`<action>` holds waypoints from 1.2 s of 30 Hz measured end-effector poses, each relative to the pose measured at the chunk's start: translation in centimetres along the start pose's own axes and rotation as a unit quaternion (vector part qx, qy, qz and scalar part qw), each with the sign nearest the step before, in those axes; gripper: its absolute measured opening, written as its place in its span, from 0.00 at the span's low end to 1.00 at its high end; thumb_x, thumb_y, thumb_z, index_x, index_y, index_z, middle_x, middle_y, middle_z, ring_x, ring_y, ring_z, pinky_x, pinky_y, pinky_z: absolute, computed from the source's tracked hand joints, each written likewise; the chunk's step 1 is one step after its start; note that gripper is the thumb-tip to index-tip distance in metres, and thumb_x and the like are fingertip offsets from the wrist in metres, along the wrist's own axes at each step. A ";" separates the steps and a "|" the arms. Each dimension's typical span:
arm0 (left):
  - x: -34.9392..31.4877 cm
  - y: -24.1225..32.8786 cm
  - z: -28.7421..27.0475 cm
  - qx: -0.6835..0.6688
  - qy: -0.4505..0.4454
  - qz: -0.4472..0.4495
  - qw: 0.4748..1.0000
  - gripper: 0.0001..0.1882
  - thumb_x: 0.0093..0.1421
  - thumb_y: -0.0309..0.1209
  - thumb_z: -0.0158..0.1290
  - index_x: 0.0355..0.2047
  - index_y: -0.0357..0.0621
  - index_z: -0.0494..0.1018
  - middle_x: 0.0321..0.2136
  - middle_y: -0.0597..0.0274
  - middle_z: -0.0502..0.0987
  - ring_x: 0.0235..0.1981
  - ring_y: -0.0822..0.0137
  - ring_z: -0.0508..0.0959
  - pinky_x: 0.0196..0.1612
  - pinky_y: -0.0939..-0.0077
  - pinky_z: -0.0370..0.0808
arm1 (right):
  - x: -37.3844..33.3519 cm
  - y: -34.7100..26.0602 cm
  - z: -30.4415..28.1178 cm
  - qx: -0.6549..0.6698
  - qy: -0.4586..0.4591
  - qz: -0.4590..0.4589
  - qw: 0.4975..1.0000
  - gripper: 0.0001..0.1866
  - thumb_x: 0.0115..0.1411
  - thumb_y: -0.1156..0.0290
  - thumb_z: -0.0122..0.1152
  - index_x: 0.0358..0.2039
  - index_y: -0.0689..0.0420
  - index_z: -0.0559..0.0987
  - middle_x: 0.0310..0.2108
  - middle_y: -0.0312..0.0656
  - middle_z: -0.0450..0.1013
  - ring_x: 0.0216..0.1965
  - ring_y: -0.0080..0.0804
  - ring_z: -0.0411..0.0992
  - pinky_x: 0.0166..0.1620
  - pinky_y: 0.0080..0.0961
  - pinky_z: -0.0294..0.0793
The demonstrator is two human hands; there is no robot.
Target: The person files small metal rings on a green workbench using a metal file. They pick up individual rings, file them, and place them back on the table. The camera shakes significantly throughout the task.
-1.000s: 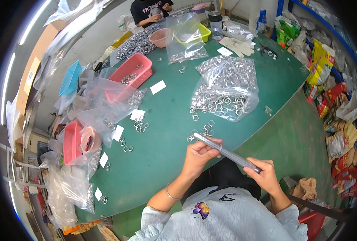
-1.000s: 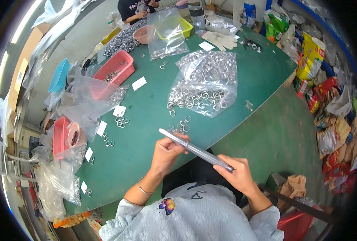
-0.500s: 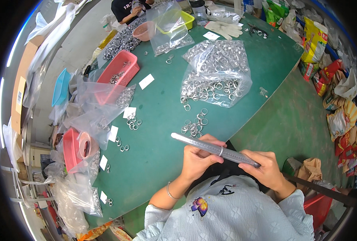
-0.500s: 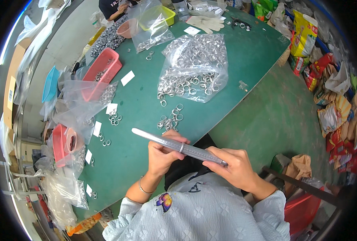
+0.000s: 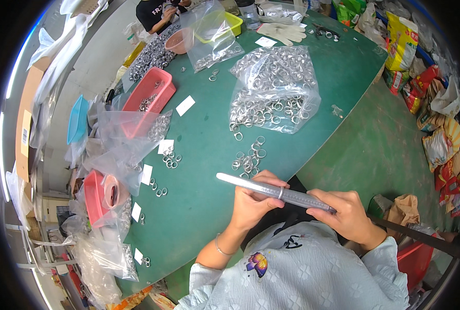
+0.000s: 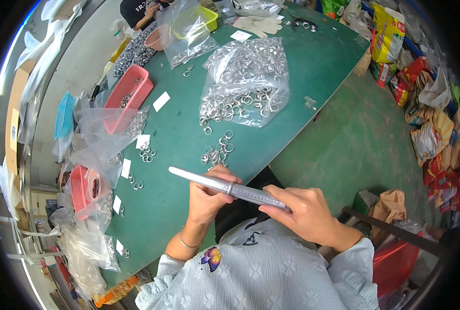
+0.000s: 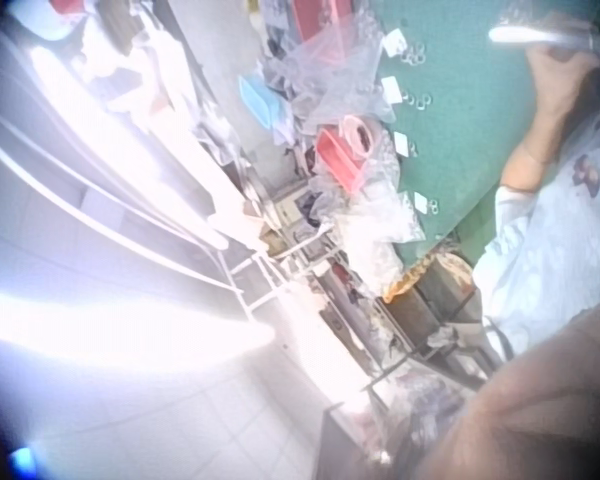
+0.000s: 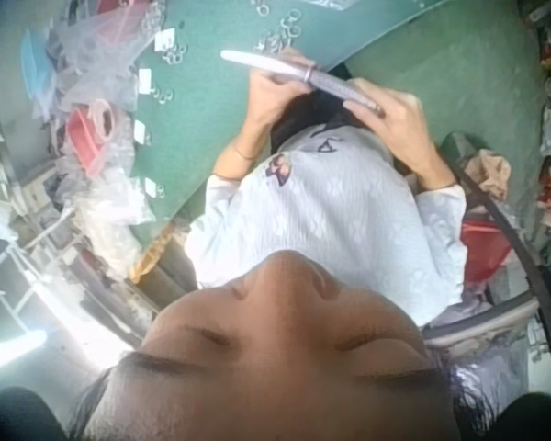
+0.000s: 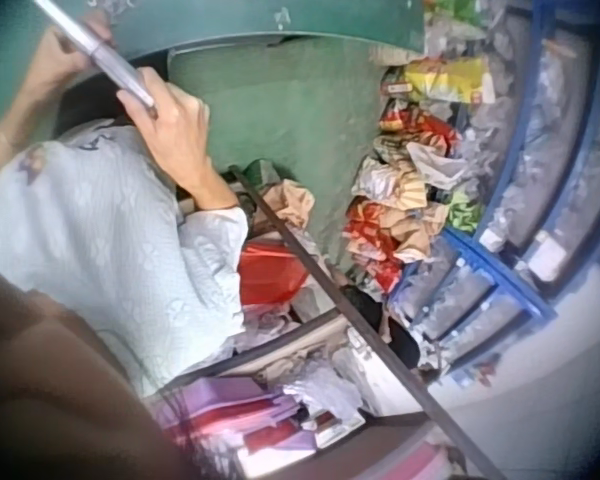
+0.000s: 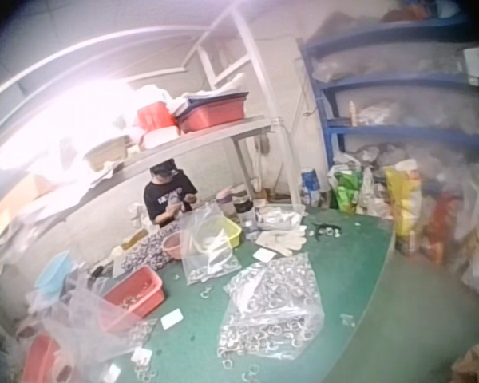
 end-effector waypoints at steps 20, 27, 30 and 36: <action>-6.6 -1.3 -5.7 -0.112 0.205 0.029 0.972 0.13 0.55 0.20 0.54 0.41 0.32 0.72 0.39 0.57 0.73 0.43 0.67 0.74 0.47 0.72 0.72 | 3.2 -0.7 7.5 0.047 -0.097 -0.037 0.994 0.12 0.50 0.76 0.64 0.36 0.63 0.76 0.15 0.43 0.64 0.15 0.27 0.61 0.20 0.23 0.61; -9.8 -1.2 -8.8 -0.097 0.297 0.057 0.948 0.13 0.56 0.21 0.53 0.42 0.32 0.71 0.39 0.58 0.74 0.42 0.67 0.74 0.48 0.72 0.72 | 4.6 -2.8 10.8 0.008 -0.108 -0.120 0.987 0.10 0.50 0.76 0.64 0.33 0.63 0.76 0.14 0.42 0.62 0.14 0.24 0.60 0.19 0.22 0.60; -10.1 0.1 -8.8 -0.084 0.266 0.081 0.957 0.12 0.56 0.23 0.54 0.41 0.32 0.71 0.37 0.59 0.73 0.41 0.68 0.74 0.47 0.73 0.72 | 5.5 -2.1 12.3 0.113 -0.200 -0.027 0.973 0.08 0.50 0.76 0.64 0.30 0.64 0.76 0.13 0.41 0.60 0.15 0.21 0.58 0.19 0.21 0.59; -11.4 1.2 -8.8 0.046 0.275 0.085 0.957 0.08 0.56 0.25 0.54 0.35 0.32 0.73 0.33 0.59 0.73 0.36 0.69 0.74 0.40 0.76 0.72 | 4.4 0.9 14.6 0.175 -0.274 0.065 0.943 0.09 0.49 0.75 0.65 0.30 0.65 0.77 0.12 0.36 0.59 0.15 0.17 0.56 0.20 0.19 0.57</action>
Point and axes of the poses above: each hand's wrist, its own x-axis towards the middle knuckle, its own z-axis out of the palm, y = z × x, the point moved 9 cm from there along x, towards the middle knuckle
